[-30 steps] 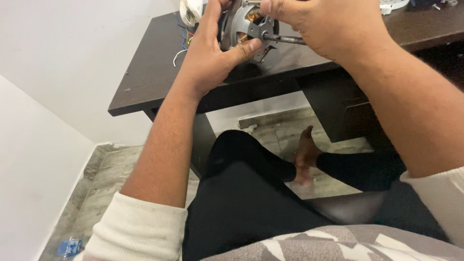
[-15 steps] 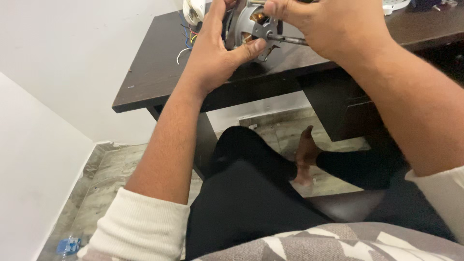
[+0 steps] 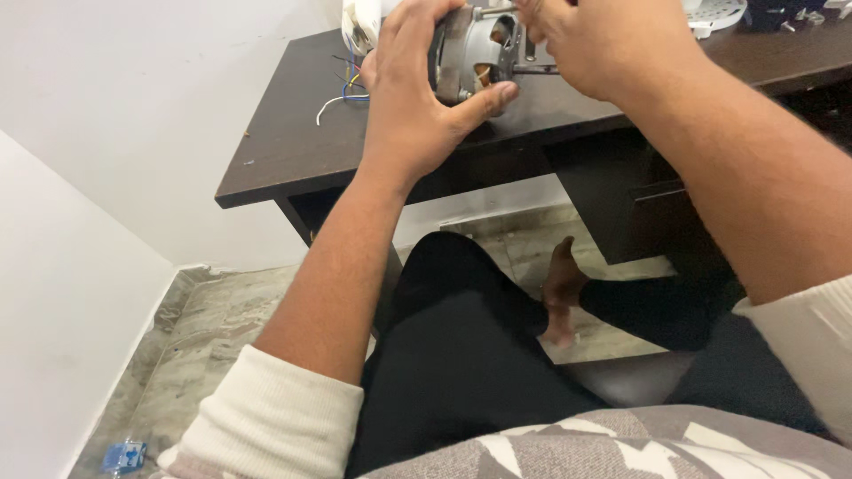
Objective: The person works on a disassembled electric fan motor placed on a dark desk. They use a screwdriver to adjust internal components and wires, then insert a metal rod into the motor shaft and rotate it by hand to test movement.
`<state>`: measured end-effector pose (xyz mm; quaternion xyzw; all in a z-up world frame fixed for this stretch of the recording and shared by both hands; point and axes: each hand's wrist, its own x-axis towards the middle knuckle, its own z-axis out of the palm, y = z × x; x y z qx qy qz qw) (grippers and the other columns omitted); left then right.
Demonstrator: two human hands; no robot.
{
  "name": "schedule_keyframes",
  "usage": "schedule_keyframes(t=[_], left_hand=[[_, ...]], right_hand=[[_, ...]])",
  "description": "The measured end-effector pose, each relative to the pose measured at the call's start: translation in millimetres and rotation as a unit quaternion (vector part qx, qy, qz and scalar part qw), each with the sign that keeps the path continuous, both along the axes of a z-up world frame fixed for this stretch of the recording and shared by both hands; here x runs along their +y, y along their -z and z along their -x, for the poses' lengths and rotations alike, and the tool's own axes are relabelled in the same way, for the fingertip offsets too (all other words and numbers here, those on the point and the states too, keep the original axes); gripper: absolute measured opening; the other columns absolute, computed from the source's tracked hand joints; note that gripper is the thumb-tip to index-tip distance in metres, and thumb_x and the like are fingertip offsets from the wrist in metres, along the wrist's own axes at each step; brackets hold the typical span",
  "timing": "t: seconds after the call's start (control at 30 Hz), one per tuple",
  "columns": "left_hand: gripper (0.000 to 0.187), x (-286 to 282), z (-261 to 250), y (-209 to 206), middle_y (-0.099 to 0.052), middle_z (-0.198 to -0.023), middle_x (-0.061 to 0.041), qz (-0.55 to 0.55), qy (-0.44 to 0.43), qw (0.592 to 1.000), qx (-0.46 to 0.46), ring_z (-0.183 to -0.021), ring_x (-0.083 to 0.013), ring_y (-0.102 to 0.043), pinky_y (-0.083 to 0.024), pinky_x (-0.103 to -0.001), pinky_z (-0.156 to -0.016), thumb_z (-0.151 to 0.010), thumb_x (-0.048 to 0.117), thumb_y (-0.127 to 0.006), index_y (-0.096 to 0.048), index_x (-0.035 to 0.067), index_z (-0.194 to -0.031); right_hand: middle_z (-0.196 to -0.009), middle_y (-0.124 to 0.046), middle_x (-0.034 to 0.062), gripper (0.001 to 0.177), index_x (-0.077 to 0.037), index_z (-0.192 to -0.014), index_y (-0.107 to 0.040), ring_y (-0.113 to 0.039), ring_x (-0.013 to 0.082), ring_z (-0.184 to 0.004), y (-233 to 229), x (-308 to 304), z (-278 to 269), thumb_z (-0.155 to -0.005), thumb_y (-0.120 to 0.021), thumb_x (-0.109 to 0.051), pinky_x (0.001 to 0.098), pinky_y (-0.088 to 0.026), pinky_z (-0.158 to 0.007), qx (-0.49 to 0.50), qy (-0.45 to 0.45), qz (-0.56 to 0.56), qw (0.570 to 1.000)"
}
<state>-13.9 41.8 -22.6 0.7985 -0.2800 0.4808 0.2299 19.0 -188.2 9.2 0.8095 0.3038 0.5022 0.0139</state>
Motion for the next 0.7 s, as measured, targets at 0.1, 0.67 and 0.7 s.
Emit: schedule_keyframes(t=[0.1, 0.67, 0.7], left_hand=[[0.084, -5.0, 2.9, 0.4, -0.054, -0.150, -0.006, -0.014, 0.011, 1.000, -0.021, -0.147, -0.0260, -0.047, -0.030, -0.052, -0.123, -0.084, 0.058, -0.094, -0.051, 0.020, -0.146], [0.082, -7.1, 0.1, 2.2, -0.060, -0.143, -0.006, -0.006, -0.015, 0.999, -0.028, -0.141, -0.0279, -0.049, -0.035, -0.051, -0.119, -0.085, 0.057, -0.091, -0.054, 0.014, -0.144], [0.082, -6.2, -2.8, 4.2, -0.060, -0.142, -0.007, -0.007, -0.016, 0.999, -0.034, -0.140, -0.0287, -0.051, -0.036, -0.051, -0.118, -0.087, 0.059, -0.091, -0.054, 0.013, -0.144]], right_hand=[[-0.081, -0.070, 0.0071, 0.025, -0.006, -0.110, -0.070, -0.065, 0.0175, -0.065, 4.7, 8.7, 3.3, -0.116, -0.052, -0.023, 0.0333, -0.051, -0.055, 0.190, -0.103, -0.179, 0.960], [-0.092, -0.072, 0.0177, 0.031, -0.002, -0.092, -0.069, -0.065, 0.0341, -0.098, 38.3, 34.9, 33.0, -0.110, -0.064, -0.026, 0.0475, -0.047, -0.085, -0.079, -0.079, -0.339, 0.934], [-0.101, -0.067, 0.0209, 0.029, -0.001, -0.101, -0.063, -0.063, 0.0346, -0.102, 50.9, 39.1, 38.5, -0.110, -0.061, -0.028, 0.0450, -0.048, -0.091, -0.031, -0.096, -0.453, 0.886]])
